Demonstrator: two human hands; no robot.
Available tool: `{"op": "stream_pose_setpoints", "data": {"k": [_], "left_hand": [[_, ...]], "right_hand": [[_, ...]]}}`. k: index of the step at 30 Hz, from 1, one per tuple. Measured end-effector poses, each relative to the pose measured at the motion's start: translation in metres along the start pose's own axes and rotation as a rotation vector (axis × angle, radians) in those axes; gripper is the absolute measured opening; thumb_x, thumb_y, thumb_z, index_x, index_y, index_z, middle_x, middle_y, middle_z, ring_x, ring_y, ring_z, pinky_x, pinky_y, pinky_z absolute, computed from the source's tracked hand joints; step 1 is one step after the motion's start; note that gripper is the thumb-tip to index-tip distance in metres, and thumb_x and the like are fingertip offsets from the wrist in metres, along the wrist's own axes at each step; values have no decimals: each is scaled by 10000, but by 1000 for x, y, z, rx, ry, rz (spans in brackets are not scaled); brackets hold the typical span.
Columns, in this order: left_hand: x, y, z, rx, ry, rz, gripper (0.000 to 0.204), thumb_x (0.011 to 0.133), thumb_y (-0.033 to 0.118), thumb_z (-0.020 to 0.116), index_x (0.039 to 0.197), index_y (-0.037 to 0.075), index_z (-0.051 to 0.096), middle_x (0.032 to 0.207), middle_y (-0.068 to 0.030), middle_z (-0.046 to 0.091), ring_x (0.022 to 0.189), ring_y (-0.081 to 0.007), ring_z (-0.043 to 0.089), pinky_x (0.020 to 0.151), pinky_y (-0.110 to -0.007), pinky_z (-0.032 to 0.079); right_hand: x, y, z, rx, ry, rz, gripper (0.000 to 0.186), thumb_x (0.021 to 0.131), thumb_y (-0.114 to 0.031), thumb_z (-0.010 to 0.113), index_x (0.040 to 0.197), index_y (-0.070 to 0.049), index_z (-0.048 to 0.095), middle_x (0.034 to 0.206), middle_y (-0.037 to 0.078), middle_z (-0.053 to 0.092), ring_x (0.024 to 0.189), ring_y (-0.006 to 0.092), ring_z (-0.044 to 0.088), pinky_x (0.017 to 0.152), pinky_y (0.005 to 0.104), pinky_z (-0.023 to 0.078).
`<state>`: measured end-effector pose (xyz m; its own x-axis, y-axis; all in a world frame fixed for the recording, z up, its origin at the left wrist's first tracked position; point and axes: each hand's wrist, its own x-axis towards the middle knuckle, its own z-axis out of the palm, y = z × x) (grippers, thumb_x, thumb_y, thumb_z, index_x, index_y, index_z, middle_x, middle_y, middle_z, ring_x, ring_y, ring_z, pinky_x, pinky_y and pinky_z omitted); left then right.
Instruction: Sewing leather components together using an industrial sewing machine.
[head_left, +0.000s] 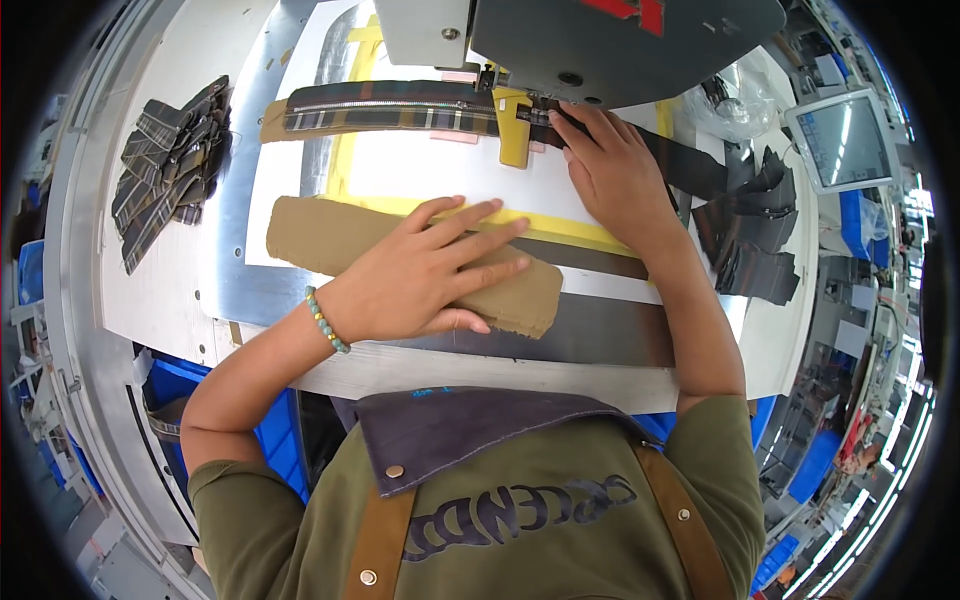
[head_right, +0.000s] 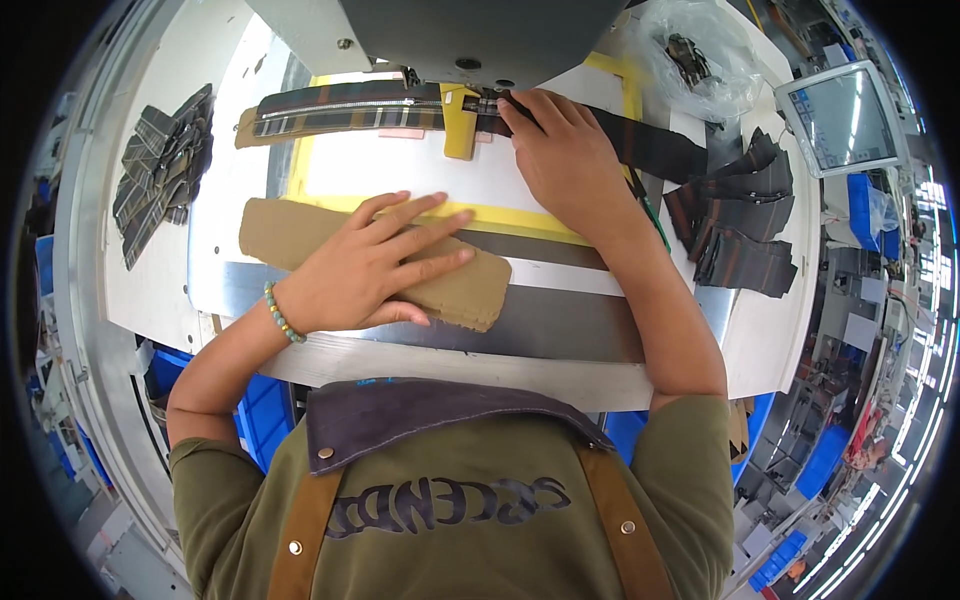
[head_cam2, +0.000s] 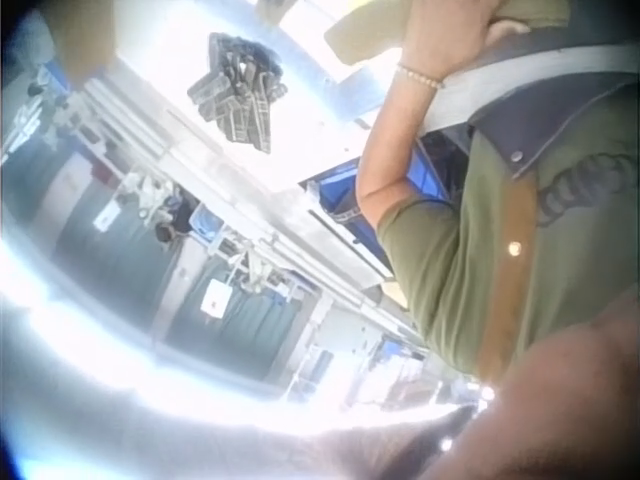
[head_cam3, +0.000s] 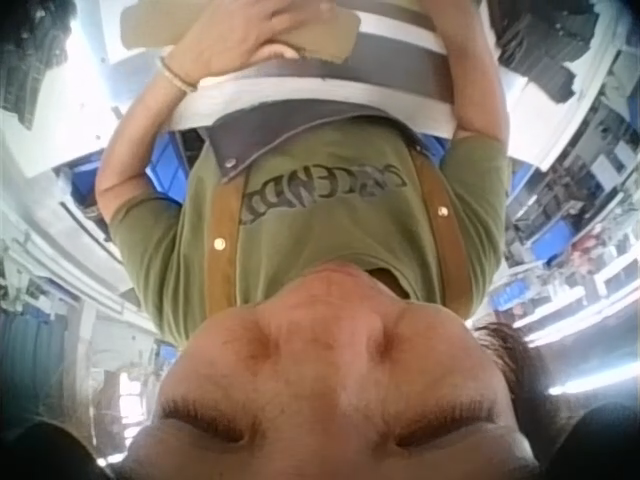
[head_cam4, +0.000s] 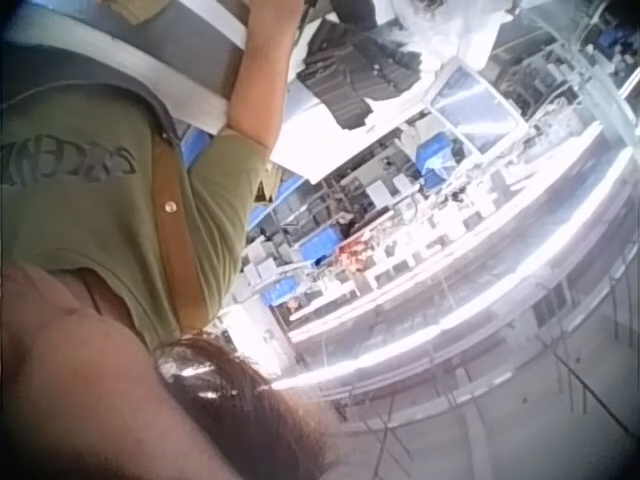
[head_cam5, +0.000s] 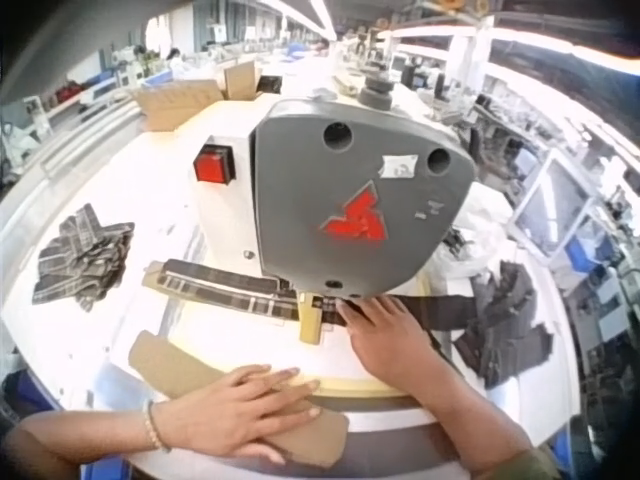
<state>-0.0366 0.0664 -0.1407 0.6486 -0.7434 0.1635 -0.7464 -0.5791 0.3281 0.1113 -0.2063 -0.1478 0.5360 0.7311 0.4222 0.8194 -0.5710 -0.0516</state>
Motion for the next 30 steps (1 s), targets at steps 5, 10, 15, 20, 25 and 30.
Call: {"op": "stream_pose_setpoints", "data": {"k": [5, 10, 15, 20, 25, 30], "left_hand": [[4, -11, -10, -16, 92, -142, 715, 1033, 556, 617, 1536, 50, 576, 1667, -152, 506, 1529, -387, 473, 1234, -541, 406], [29, -43, -22, 257, 231, -339, 567, 987, 230, 748, 1475, -29, 615, 1583, -199, 570, 1506, -390, 497, 1214, -489, 458], [38, -59, -8, 274, 251, -416, 564, 988, 219, 748, 1468, -48, 620, 1534, -159, 618, 1431, -378, 555, 1183, -466, 477], [30, -60, -11, 273, 242, -400, 555, 1010, 218, 719, 1483, -50, 607, 1568, -142, 598, 1441, -353, 548, 1179, -452, 481], [21, -62, -28, 402, 56, -280, 543, 951, 46, 653, 1485, -43, 615, 1608, -143, 568, 1472, -335, 536, 1194, -427, 496], [33, -58, -33, 456, 9, -271, 559, 914, 1, 634, 1471, -41, 627, 1607, -136, 571, 1465, -317, 545, 1154, -397, 536]], "right_hand": [[0, -1, 0, -3, -17, 0, 397, 911, -67, 736, 1304, -12, 725, 1359, 117, 656, 1250, 305, 664, 1054, 445, 552], [-1, -2, -1, -14, -31, 11, 400, 899, -63, 736, 1297, -16, 729, 1354, 113, 654, 1256, 298, 663, 1062, 441, 549], [0, -7, -7, 88, -50, -30, 385, 914, -77, 730, 1297, -36, 735, 1369, 117, 658, 1291, 298, 651, 1091, 452, 539], [1, -15, -20, -23, -103, -78, 393, 923, -129, 748, 1307, -50, 736, 1416, 125, 665, 1308, 301, 649, 1133, 477, 523], [-2, -13, -23, -58, -133, -115, 418, 921, -135, 729, 1322, -16, 716, 1367, 140, 692, 1264, 299, 677, 1155, 454, 515], [13, -15, -12, -248, -135, -147, 375, 929, -106, 704, 1288, -4, 732, 1272, 118, 725, 1195, 279, 708, 1107, 400, 541]]}}
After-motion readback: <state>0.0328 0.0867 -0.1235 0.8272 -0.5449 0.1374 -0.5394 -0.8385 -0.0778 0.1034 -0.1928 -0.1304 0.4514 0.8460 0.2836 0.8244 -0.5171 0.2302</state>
